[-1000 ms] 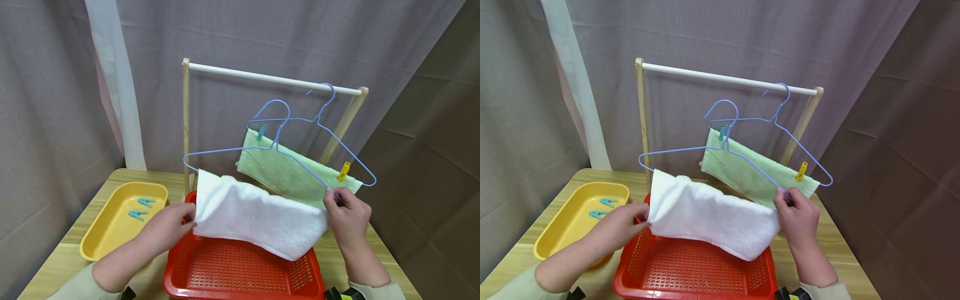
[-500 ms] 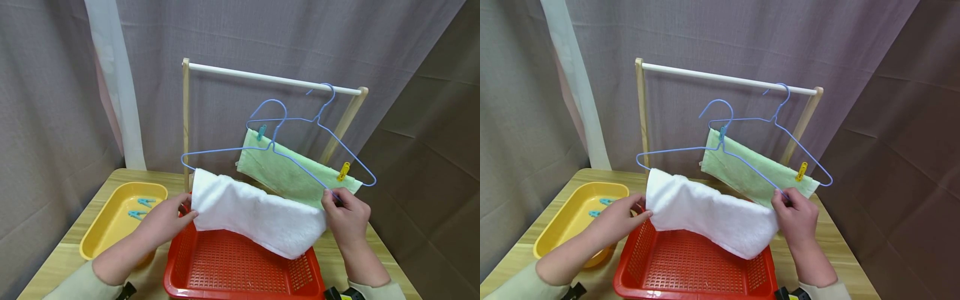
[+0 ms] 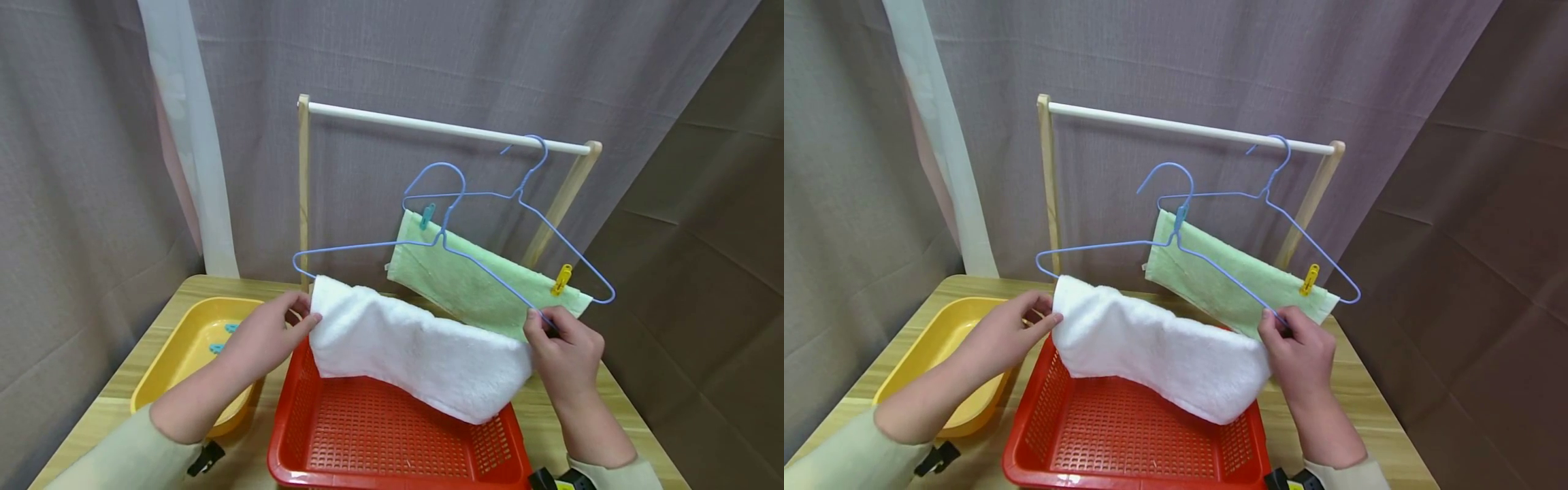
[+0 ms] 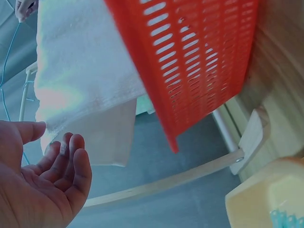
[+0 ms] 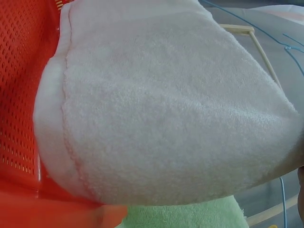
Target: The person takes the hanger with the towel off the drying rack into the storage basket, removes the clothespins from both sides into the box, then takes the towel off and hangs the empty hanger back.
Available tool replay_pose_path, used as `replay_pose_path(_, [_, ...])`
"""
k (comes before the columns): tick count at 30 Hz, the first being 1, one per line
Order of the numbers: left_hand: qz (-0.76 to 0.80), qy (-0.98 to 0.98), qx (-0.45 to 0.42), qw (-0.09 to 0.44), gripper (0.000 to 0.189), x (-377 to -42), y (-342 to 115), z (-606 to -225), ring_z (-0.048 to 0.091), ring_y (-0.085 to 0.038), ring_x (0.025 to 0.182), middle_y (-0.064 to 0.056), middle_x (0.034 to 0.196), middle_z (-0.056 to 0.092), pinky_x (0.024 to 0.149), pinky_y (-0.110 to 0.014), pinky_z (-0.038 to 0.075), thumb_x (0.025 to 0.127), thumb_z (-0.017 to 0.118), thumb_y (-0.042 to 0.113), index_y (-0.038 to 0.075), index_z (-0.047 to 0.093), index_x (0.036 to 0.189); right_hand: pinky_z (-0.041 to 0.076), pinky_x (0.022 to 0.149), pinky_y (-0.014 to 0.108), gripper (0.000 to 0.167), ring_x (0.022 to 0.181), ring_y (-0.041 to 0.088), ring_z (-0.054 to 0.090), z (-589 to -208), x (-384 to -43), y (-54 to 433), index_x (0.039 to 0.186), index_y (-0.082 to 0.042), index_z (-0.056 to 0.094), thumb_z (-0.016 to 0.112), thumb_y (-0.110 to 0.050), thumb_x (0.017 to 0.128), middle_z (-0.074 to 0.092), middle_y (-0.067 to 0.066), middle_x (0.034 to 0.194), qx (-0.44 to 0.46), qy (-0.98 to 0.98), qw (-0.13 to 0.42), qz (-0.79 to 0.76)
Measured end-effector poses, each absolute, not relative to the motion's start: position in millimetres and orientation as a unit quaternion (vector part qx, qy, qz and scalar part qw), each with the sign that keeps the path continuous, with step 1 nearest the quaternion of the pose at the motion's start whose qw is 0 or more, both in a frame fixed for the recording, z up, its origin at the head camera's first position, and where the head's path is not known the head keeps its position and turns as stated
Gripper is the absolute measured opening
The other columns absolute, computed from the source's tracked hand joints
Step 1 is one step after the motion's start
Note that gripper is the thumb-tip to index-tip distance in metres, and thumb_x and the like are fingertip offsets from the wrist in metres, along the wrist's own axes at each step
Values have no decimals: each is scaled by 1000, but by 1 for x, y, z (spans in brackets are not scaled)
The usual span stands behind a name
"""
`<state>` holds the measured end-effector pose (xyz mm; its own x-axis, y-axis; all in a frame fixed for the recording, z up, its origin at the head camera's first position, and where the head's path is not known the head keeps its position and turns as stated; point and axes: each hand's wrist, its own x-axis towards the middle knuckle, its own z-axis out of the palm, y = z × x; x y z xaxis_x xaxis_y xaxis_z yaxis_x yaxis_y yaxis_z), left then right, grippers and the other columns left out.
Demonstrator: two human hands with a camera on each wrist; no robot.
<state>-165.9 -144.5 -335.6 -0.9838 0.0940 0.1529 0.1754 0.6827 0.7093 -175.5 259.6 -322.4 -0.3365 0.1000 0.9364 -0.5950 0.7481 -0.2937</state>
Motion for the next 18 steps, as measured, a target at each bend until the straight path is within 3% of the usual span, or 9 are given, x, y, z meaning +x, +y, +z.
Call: replay_pose_path(18, [-403, -908, -79, 78, 19, -172, -144, -323, 61, -20, 93, 1, 98, 67, 78, -38, 52, 96, 66, 29, 15, 65, 109, 32, 58, 8, 21, 54, -5, 39, -321, -174, 260, 64, 0, 64, 66, -13, 81, 54, 7, 55, 174, -753, 551, 317])
